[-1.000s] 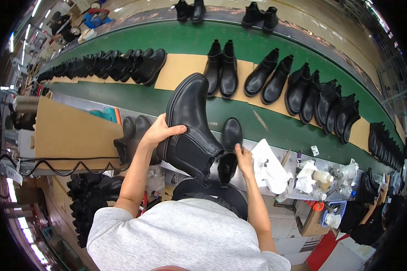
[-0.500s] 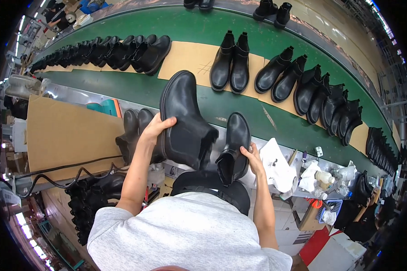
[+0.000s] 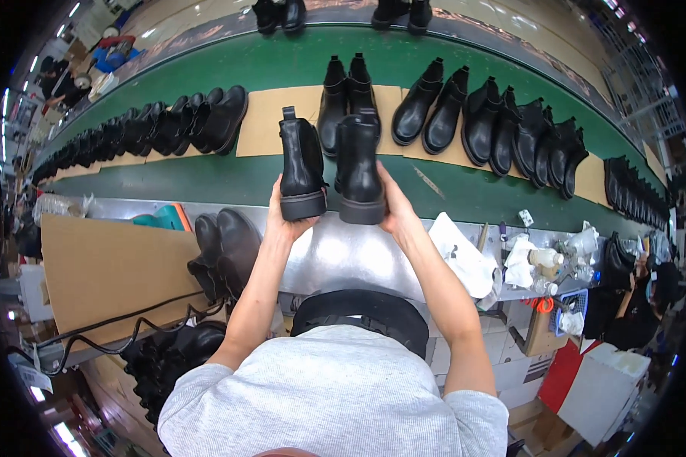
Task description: Inspecting, cleaning, and preparing leather boots on a factory assembly line.
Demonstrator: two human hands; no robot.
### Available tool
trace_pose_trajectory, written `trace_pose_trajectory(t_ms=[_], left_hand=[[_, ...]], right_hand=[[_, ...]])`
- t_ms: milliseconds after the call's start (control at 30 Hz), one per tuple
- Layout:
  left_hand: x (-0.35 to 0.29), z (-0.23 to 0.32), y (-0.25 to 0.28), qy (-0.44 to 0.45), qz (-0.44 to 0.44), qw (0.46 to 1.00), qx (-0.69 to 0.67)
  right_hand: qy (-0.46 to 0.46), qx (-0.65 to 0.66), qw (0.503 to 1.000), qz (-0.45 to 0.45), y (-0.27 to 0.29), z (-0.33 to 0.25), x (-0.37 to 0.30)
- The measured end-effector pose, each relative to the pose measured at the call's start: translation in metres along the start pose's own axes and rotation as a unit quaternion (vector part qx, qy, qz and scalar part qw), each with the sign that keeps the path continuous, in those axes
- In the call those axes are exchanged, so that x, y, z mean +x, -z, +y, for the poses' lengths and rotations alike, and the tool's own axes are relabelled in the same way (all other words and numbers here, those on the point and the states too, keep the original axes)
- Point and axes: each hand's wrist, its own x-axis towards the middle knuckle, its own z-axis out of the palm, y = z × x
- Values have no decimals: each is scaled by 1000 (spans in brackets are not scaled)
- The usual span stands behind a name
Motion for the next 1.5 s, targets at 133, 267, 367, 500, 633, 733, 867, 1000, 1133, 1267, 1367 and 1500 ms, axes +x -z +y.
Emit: trace_pose_trajectory(t_ms=[133,267,367,500,633,733,867,1000,1133,1267,1367,1500], left_hand=[[3,-5,-1,18,-7,1000,5],[-11,-9,-15,9,5,999,42],[-42,8,-3,-67,-77,993,52],[-97,-12,10,-124,1,984,129],[-188,-25,41,-352,-26,818,454],[-301,-28,64,-483,8,645,592],[-429,-40,122,-557,114,559,604],[-479,-8,157,-625,242,664,331],[-511,109,181,-515,425,652,358],[-485,281,272,-395,485,558,545],[-427,362,271,-330,510,495,622],[-383,419,270,-317,483,510,638]], right_hand=[[-2,-30,1000,-5,4,-15,8],[-14,-25,1000,-13,7,-22,6],[-24,-36,999,-10,-14,-7,3],[-5,-80,987,-141,81,9,28],[19,-57,978,-201,126,39,20],[30,-23,957,-287,62,78,-25],[1,-96,944,-316,54,101,-40],[76,-261,928,-253,134,49,-2],[83,-306,948,33,142,32,1],[115,-366,919,89,157,8,-6],[187,-404,884,141,148,16,-53],[150,-444,862,193,117,52,-135]])
